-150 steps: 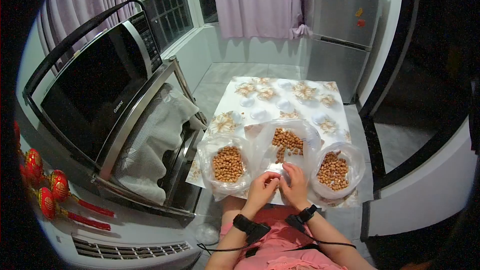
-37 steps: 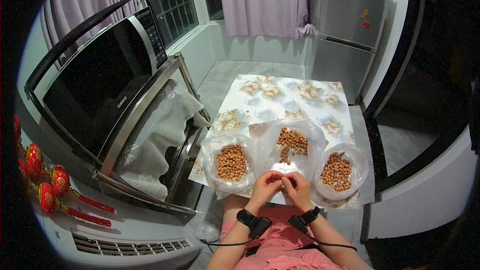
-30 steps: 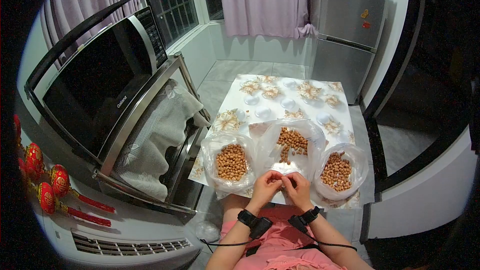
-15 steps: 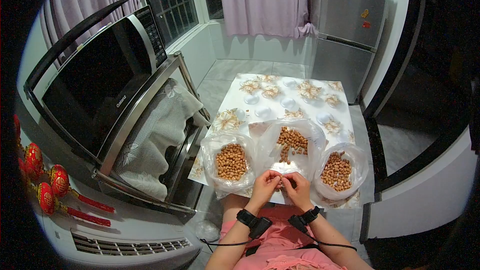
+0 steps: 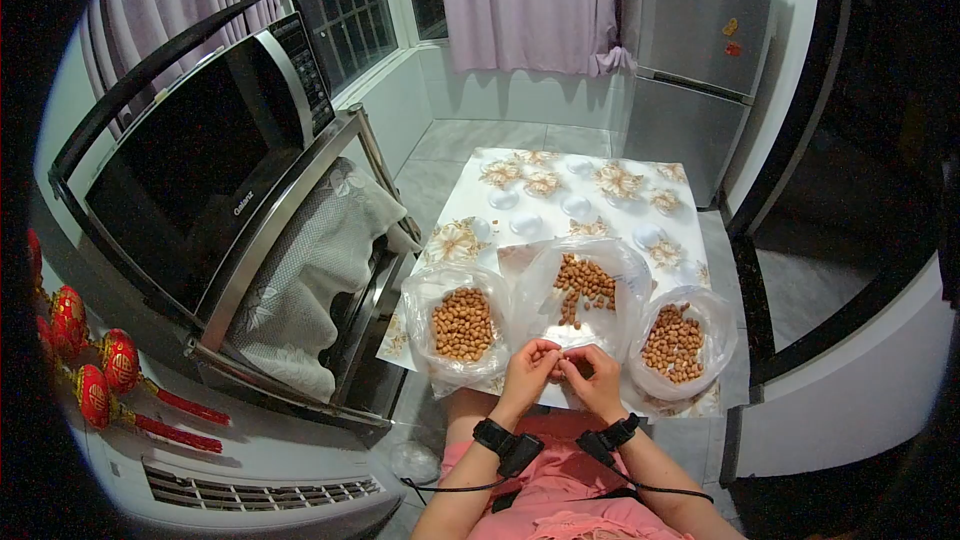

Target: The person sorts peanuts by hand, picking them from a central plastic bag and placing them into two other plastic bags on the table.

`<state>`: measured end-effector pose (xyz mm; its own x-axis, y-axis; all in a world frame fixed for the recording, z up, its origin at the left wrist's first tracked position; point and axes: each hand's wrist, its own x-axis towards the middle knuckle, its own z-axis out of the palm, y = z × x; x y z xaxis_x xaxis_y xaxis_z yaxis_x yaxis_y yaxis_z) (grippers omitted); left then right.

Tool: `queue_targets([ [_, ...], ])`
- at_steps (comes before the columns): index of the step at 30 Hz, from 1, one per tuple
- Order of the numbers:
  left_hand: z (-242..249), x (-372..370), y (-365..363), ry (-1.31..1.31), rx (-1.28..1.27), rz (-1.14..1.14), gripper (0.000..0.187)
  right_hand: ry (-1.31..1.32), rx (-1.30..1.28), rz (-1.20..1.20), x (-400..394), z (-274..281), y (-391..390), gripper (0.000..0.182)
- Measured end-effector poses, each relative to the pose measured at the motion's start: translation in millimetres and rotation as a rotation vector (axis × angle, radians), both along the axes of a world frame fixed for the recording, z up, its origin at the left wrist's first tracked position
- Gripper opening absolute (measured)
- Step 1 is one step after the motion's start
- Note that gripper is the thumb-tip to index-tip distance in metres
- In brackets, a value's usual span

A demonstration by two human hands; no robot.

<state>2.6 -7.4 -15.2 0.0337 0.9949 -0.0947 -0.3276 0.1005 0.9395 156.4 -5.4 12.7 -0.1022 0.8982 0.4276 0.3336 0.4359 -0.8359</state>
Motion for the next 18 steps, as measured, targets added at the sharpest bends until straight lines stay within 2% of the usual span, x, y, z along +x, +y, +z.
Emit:
queue_targets([
  [18, -0.4, 0.0, -0.4, 0.023, 0.016, -0.005, 0.015, 0.005, -0.007, 0.001, 0.5, 4.5, -1.7, 0.013],
])
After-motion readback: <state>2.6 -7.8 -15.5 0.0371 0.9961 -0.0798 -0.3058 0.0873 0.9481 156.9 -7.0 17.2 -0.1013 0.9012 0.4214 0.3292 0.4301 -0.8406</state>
